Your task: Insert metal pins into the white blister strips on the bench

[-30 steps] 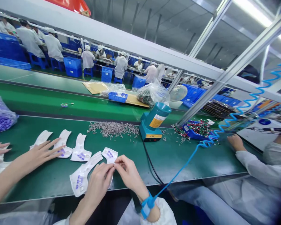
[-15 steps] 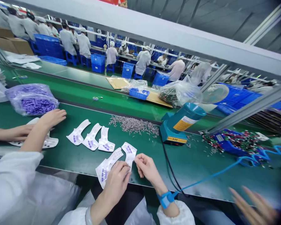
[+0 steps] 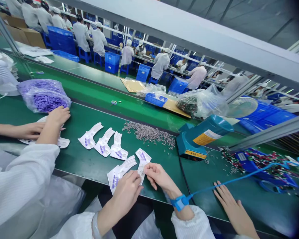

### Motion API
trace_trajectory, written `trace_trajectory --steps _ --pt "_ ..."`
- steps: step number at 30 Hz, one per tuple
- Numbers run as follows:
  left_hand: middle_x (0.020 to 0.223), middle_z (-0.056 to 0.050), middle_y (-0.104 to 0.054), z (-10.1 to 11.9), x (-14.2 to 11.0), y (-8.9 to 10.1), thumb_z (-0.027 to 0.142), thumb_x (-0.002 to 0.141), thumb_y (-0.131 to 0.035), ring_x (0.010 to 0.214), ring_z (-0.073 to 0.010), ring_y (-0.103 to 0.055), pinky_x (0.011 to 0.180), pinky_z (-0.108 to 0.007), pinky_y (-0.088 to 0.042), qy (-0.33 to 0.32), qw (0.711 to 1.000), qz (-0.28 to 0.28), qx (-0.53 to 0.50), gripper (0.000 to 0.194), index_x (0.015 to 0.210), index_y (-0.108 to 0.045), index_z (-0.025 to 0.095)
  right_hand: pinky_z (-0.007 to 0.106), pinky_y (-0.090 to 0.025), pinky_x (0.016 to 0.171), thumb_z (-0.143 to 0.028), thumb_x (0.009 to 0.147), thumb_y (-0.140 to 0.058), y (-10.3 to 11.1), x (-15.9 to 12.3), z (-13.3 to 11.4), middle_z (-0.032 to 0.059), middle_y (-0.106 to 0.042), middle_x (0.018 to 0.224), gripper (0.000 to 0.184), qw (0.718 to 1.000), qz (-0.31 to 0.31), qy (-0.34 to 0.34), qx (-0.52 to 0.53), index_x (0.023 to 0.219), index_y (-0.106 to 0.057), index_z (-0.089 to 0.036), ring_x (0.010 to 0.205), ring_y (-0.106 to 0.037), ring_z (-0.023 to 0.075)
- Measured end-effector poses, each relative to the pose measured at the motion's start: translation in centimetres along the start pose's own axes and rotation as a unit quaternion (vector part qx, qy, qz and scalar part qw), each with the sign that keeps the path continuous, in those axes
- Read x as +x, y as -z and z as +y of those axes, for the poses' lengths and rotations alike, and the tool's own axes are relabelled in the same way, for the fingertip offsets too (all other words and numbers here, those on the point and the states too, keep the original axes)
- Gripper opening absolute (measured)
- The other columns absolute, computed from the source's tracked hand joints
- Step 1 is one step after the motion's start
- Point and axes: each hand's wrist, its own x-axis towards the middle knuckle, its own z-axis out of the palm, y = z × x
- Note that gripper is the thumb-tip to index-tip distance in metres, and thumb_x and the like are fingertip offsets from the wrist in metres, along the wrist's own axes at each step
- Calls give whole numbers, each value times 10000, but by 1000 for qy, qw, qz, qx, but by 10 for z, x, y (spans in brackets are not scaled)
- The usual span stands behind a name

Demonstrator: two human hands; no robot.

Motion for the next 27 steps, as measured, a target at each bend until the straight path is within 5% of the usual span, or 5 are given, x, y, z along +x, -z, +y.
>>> trace_trajectory --steps 27 --pt "937 -46 -696 1 1 1 64 795 -725 864 -242 -676 743 -396 -603 31 999 -31 19 119 842 -668 157 161 -221 287 -602 752 -704 -1 12 3 -92 -519 377 443 999 -5 -42 -11 787 -541 -191 260 -439 75"
